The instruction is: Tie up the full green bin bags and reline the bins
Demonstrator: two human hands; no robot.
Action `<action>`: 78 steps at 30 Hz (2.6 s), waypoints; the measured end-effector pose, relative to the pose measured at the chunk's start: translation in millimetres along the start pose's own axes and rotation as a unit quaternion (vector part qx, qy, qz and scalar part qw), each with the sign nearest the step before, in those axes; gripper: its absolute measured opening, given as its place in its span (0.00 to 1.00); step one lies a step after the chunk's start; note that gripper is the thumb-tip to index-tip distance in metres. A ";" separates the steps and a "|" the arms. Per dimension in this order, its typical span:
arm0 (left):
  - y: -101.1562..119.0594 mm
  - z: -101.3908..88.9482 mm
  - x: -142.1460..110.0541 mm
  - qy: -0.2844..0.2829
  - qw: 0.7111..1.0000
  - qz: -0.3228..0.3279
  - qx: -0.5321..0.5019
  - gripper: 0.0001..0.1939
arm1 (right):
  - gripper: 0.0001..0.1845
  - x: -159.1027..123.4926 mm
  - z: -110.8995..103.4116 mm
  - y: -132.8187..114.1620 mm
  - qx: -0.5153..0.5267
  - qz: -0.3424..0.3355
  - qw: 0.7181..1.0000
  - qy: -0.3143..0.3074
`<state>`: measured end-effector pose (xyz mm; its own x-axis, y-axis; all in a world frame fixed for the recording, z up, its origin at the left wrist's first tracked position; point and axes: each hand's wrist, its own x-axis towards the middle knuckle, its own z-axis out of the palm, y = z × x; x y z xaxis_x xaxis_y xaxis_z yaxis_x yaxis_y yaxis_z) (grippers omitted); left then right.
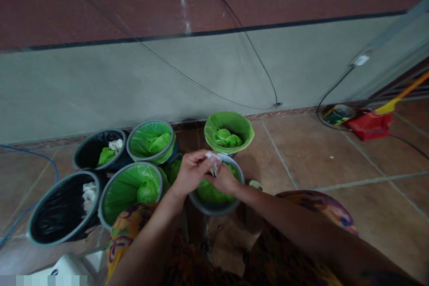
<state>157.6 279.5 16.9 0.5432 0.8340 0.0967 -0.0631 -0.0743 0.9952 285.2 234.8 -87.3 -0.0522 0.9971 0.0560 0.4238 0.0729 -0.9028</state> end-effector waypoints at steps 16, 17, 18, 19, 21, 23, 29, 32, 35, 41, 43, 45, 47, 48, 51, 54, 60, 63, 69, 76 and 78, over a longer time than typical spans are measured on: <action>2.4 -16.2 8.9 0.071 0.997 0.005 -0.017 0.11 | 0.22 7.8 -28.0 -24.3 -0.026 -0.019 0.999 -0.041; 1.1 -13.5 9.7 0.071 0.997 0.003 -0.021 0.12 | 0.21 8.3 -26.1 -23.8 -0.044 -0.014 0.998 -0.042; -0.3 -10.5 10.7 0.073 0.997 0.001 -0.025 0.12 | 0.20 8.5 -23.2 -21.9 -0.063 -0.009 0.997 -0.048; -1.9 -7.5 11.8 0.073 0.997 -0.001 -0.028 0.12 | 0.17 8.8 -19.7 -18.9 -0.078 -0.002 0.995 -0.056; -6.4 -3.8 14.3 0.056 0.998 -0.005 -0.030 0.13 | 0.12 10.3 -14.3 -11.6 -0.089 0.014 0.994 -0.066; -14.3 -4.8 16.9 0.032 0.999 -0.017 -0.005 0.17 | 0.17 13.6 -14.4 -5.1 -0.061 0.034 0.996 -0.056; -52.3 -21.4 15.7 0.054 0.946 -0.141 0.288 0.31 | 0.25 19.9 -40.2 -6.4 0.128 0.068 0.988 -0.046; -65.8 -15.3 10.2 -0.065 0.927 -0.123 0.348 0.20 | 0.26 16.1 -48.5 -13.3 0.164 0.051 0.983 -0.067; -74.4 -2.6 7.9 -0.157 0.921 -0.122 0.335 0.10 | 0.27 13.5 -53.4 -14.3 0.143 0.034 0.985 -0.092; -93.8 7.2 10.8 -0.171 0.931 -0.129 0.294 0.16 | 0.25 13.2 -68.8 -0.5 0.006 0.018 0.998 -0.067; -102.0 9.9 9.8 -0.182 0.941 -0.115 0.263 0.16 | 0.26 12.3 -71.9 3.9 -0.028 0.015 0.998 -0.056; -109.4 13.8 7.9 -0.198 0.950 -0.101 0.218 0.17 | 0.27 11.5 -72.6 7.6 -0.035 0.013 0.998 -0.054; -114.4 17.3 6.1 -0.219 0.951 -0.116 0.184 0.16 | 0.29 11.7 -72.2 11.4 -0.029 0.026 0.999 -0.039; -115.7 18.3 5.6 -0.225 0.950 -0.128 0.175 0.15 | 0.31 12.2 -72.0 13.5 -0.025 0.042 0.998 -0.026; -115.1 16.9 5.7 -0.212 0.950 -0.146 0.179 0.15 | 0.34 14.0 -72.9 19.6 -0.025 0.110 0.994 0.014; -110.5 13.3 6.5 -0.196 0.954 -0.133 0.185 0.16 | 0.33 14.6 -74.7 22.5 -0.029 0.157 0.986 0.041; -105.7 17.1 2.8 -0.186 0.951 -0.102 0.226 0.14 | 0.35 15.3 -71.3 18.2 0.015 0.207 0.978 0.035; -110.3 19.5 1.6 -0.137 0.951 -0.132 0.244 0.13 | 0.38 15.9 -69.5 18.6 0.060 0.227 0.971 0.044; -123.4 16.0 4.3 0.044 0.961 -0.238 0.132 0.14 | 0.33 15.5 -69.6 24.7 0.192 0.247 0.944 0.109; -120.0 17.6 6.5 0.184 0.922 -0.317 -0.120 0.09 | 0.15 22.8 -69.4 7.0 0.536 0.269 0.790 0.126; -120.2 16.2 9.4 0.202 0.908 -0.327 -0.164 0.09 | 0.15 23.9 -70.5 3.7 0.577 0.275 0.758 0.128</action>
<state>183.8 287.3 -101.7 0.2073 0.7782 -0.5928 -0.1201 0.6216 0.7741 349.3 260.5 -59.2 0.0846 0.8517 -0.5172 -0.7629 -0.2785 -0.5835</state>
